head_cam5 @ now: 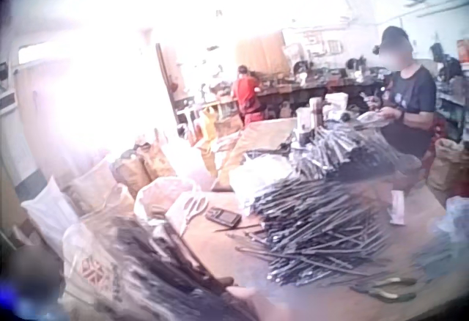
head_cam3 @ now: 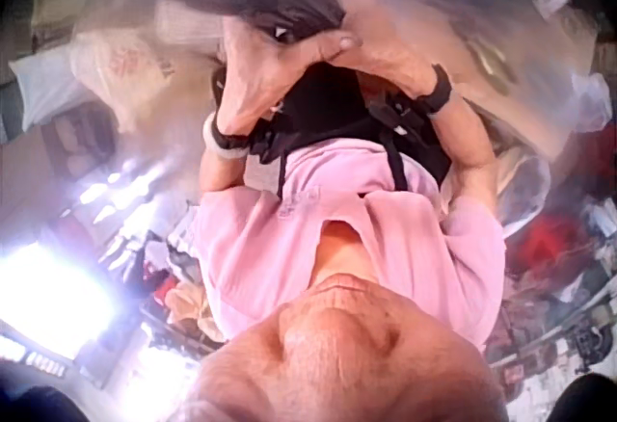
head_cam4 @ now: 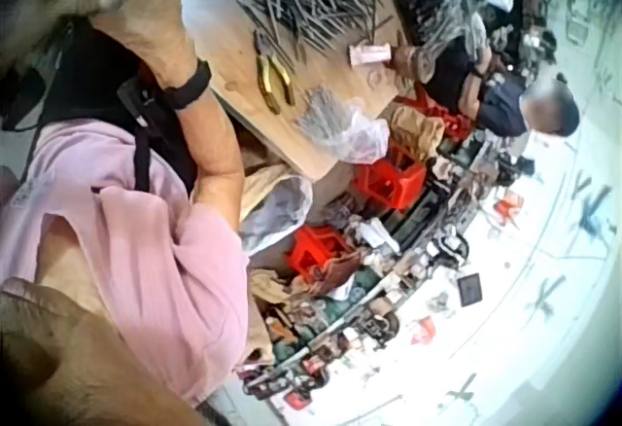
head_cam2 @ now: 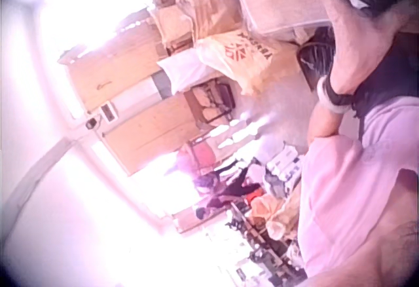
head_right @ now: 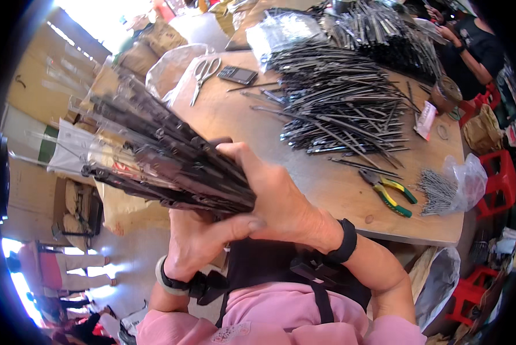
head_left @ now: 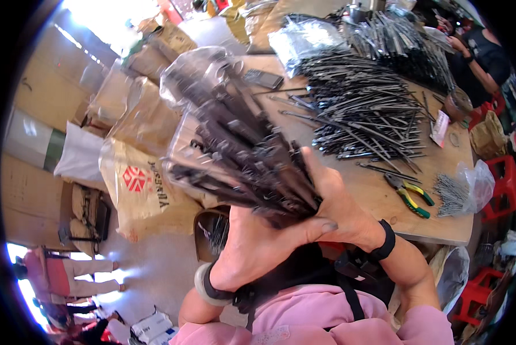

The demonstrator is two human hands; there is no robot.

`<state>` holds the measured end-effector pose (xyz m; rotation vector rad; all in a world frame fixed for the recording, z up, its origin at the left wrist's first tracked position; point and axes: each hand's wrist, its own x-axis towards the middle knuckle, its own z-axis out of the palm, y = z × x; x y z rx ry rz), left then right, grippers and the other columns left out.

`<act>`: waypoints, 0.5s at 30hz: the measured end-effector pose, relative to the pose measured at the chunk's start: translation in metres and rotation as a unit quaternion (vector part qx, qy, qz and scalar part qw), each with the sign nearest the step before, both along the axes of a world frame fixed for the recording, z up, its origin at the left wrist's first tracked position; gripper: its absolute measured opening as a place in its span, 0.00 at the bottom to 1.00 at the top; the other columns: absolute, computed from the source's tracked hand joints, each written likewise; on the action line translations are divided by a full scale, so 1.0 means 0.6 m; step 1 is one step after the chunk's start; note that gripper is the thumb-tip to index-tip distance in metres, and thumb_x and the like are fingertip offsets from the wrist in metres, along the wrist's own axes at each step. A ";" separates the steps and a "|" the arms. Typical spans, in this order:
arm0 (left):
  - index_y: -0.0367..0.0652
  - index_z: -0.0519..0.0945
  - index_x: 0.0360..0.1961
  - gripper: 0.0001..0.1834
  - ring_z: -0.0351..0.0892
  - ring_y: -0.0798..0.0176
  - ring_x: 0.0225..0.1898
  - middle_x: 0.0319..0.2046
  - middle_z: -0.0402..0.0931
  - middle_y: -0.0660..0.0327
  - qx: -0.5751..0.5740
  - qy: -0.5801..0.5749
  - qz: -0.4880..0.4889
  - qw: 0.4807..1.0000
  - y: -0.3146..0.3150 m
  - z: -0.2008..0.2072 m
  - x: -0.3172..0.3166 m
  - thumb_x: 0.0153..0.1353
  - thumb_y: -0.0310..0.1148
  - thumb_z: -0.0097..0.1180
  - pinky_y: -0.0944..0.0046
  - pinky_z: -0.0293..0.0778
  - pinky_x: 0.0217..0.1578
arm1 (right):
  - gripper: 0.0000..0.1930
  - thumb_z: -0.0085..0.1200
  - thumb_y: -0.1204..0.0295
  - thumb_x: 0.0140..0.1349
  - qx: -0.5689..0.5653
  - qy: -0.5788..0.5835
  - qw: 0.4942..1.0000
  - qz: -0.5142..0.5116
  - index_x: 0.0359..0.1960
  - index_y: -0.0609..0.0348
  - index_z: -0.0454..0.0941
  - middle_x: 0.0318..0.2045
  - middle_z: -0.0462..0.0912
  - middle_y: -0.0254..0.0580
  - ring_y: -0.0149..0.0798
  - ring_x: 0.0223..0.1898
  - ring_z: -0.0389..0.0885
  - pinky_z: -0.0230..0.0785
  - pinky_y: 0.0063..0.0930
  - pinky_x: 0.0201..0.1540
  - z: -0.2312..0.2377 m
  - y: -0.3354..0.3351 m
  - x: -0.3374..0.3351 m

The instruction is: The person groups several metal strips together and secures them by twisting a thin wire around the bundle with pliers.

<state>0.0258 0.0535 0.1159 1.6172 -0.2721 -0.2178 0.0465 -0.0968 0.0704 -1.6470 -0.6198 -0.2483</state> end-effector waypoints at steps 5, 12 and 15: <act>0.37 0.57 0.69 0.55 0.68 0.59 0.62 0.63 0.64 0.55 -0.046 -0.023 -0.048 0.997 -0.061 -0.111 0.075 0.39 0.24 0.76 0.58 0.68 0.61 | 0.46 0.71 0.63 0.43 -0.169 -0.090 0.971 -0.144 0.64 0.62 0.59 0.50 0.75 0.51 0.50 0.54 0.75 0.59 0.43 0.59 -0.109 -0.061 0.034; 0.39 0.37 0.72 0.67 0.67 0.57 0.63 0.62 0.63 0.52 -0.160 -0.046 -0.003 0.986 -0.072 -0.155 0.064 0.39 0.21 0.76 0.54 0.66 0.63 | 0.58 0.73 0.57 0.38 -0.205 -0.048 0.966 -0.148 0.70 0.62 0.51 0.57 0.71 0.51 0.49 0.57 0.71 0.50 0.49 0.62 -0.152 -0.056 0.018; 0.37 0.40 0.71 0.61 0.72 0.59 0.57 0.58 0.67 0.51 -0.161 -0.018 0.062 0.985 -0.085 -0.158 0.072 0.43 0.19 0.72 0.58 0.71 0.58 | 0.60 0.74 0.58 0.37 -0.265 -0.073 0.947 -0.167 0.70 0.66 0.49 0.60 0.70 0.52 0.50 0.58 0.71 0.50 0.50 0.63 -0.146 -0.043 0.019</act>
